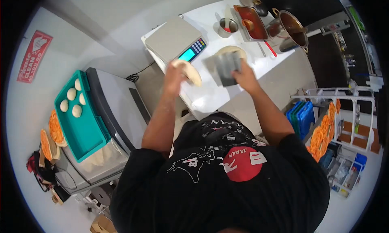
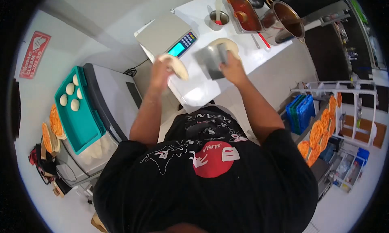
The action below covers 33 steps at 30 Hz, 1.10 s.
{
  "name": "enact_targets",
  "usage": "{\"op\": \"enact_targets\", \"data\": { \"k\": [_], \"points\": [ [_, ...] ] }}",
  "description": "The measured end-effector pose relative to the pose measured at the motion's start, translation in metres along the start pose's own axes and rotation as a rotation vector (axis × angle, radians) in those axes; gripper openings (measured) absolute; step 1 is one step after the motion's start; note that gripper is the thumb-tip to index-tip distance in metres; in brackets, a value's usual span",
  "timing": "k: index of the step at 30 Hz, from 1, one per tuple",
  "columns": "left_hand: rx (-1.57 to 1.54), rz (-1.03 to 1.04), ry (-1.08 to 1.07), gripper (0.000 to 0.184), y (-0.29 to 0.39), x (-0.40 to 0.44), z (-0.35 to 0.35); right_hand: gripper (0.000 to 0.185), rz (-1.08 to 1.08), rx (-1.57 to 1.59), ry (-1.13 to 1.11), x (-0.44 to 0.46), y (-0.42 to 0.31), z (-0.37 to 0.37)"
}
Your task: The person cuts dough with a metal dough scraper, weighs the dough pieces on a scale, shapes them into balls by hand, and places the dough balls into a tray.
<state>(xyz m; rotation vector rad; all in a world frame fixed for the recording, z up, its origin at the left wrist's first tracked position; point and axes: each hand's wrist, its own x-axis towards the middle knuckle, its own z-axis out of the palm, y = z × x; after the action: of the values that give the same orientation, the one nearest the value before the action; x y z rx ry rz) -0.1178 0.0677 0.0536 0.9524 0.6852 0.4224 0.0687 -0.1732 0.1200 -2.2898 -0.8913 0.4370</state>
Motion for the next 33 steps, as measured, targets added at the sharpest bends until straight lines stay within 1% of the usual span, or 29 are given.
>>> {"op": "enact_targets", "data": {
  "k": [1, 2, 3, 4, 5, 6, 8, 9, 10, 12, 14, 16, 17, 20, 25, 28, 29, 32, 33],
  "points": [
    [-0.007, 0.109, 0.094, 0.048, 0.034, 0.004, -0.007, 0.045, 0.091, 0.178, 0.151, 0.007, -0.015, -0.001],
    [0.282, 0.390, 0.183, 0.050, 0.051, 0.029, -0.019, 0.045, 0.079, 0.199, 0.139, 0.016, -0.008, -0.003],
    [0.576, 0.669, 0.263, 0.052, 0.077, 0.054, -0.018, 0.044, 0.035, 0.300, 0.159, 0.028, 0.004, -0.015],
    [0.792, 0.537, 0.224, 0.048, 0.097, 0.073, -0.013, 0.044, -0.004, 0.397, 0.182, 0.036, 0.018, -0.022],
    [0.996, 0.396, 0.183, 0.044, 0.120, 0.082, 0.001, 0.044, -0.008, 0.407, 0.180, 0.040, 0.021, -0.028],
    [0.999, 0.401, 0.189, 0.044, 0.120, 0.100, 0.001, 0.044, -0.035, 0.285, 0.183, 0.044, 0.020, -0.041],
    [1.471, 0.497, 0.255, 0.046, 0.104, 0.128, -0.005, 0.044, -0.081, 0.031, 0.179, 0.049, 0.024, -0.065],
    [1.704, 0.527, 0.288, 0.047, 0.093, 0.129, -0.002, 0.044, -0.082, 0.026, 0.162, 0.047, 0.029, -0.071],
    [1.702, 0.503, 0.298, 0.047, 0.073, 0.123, 0.002, 0.044, -0.021, 0.005, 0.098, 0.044, 0.034, -0.073],
    [1.240, 0.805, 0.253, 0.043, 0.045, 0.091, 0.031, 0.043, 0.084, -0.025, -0.016, 0.048, 0.037, -0.074],
    [1.039, 0.677, -0.085, 0.039, -0.008, 0.054, 0.077, 0.043, 0.084, -0.003, -0.058, 0.049, 0.032, -0.064],
    [1.141, 0.956, 0.046, 0.039, -0.068, 0.042, 0.123, 0.043, 0.099, 0.006, -0.130, 0.047, 0.034, -0.057],
    [1.152, 0.940, 0.072, 0.039, -0.081, 0.039, 0.128, 0.043, 0.086, 0.009, -0.156, 0.050, 0.041, -0.057],
    [0.741, 0.376, 0.087, 0.041, -0.094, 0.023, 0.141, 0.045, -0.004, -0.024, -0.150, 0.056, 0.057, -0.056],
    [0.745, 0.360, 0.206, 0.033, -0.120, -0.013, 0.144, 0.048, -0.074, -0.052, -0.230, 0.047, 0.057, -0.046],
    [0.988, 0.567, 0.368, 0.025, -0.128, -0.023, 0.137, 0.035, -0.368, -0.060, -0.238, 0.037, 0.045, -0.019],
    [0.989, 0.563, 0.369, 0.025, -0.128, -0.022, 0.133, 0.035, -0.366, -0.059, -0.242, 0.037, 0.043, -0.013],
    [1.118, 0.724, 0.352, 0.017, -0.125, -0.019, 0.119, 0.045, -0.352, -0.165, -0.305, 0.034, 0.033, 0.006],
    [1.114, 0.726, 0.351, 0.017, -0.121, -0.018, 0.113, 0.045, -0.352, -0.169, -0.303, 0.035, 0.031, 0.016]
  ]
}}
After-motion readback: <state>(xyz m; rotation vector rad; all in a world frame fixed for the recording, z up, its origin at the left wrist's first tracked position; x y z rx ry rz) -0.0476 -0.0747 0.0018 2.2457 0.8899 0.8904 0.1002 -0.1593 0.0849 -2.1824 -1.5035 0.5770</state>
